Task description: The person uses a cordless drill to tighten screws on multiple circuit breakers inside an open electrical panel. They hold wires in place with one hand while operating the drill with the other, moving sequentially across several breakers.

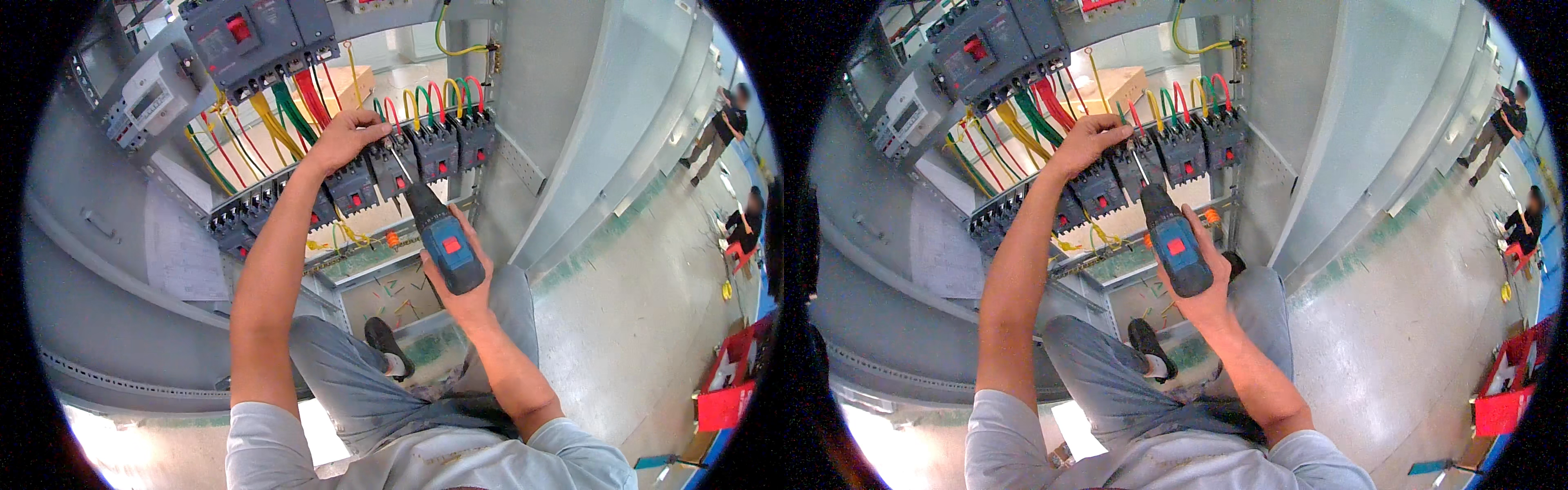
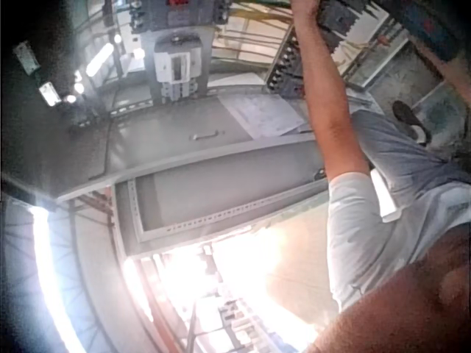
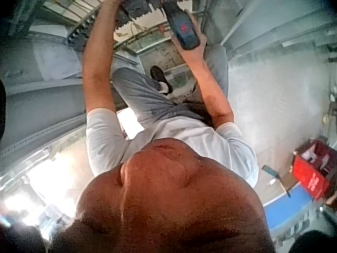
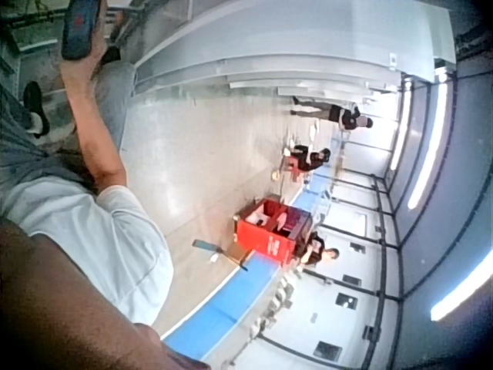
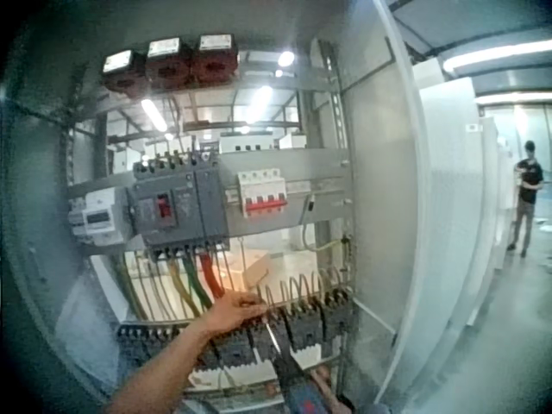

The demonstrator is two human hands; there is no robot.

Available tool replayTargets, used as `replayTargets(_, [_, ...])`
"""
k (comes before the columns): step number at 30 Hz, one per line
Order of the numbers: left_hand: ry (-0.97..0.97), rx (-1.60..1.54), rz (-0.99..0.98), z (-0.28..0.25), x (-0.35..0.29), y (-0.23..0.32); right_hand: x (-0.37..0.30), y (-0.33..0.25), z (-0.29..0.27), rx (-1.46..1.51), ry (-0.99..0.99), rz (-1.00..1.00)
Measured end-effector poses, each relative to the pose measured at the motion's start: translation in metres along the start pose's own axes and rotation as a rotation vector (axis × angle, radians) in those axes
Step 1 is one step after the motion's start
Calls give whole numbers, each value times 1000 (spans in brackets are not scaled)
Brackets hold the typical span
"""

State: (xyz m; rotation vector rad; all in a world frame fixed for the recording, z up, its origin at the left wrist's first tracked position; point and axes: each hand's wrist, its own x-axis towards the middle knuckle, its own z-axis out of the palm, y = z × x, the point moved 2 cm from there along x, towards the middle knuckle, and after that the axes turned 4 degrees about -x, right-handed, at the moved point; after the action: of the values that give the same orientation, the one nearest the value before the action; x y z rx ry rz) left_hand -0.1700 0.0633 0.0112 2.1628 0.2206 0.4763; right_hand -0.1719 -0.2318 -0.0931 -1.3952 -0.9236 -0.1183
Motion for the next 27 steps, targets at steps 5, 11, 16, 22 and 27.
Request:
replayTargets(5, [-38, 65, 95, -2, 4, -8, 8, -15, -6, -33, -68, 75])
replayTargets(11, [-53, 51, 86, 0, 9, -21, 11, -8, -4, -5, -66, 93])
replayTargets(16, [-24, 154, 86, -2, 11, -25, 11, -8, 0, -100, -65, 68])
replayTargets(22, [3, 134, 23, -2, 7, -17, 3, 7, 9, -113, 4, 25])
replayTargets(27, [48, 110, 35, 1, 4, -15, -5, 23, 9, -136, -58, 15])
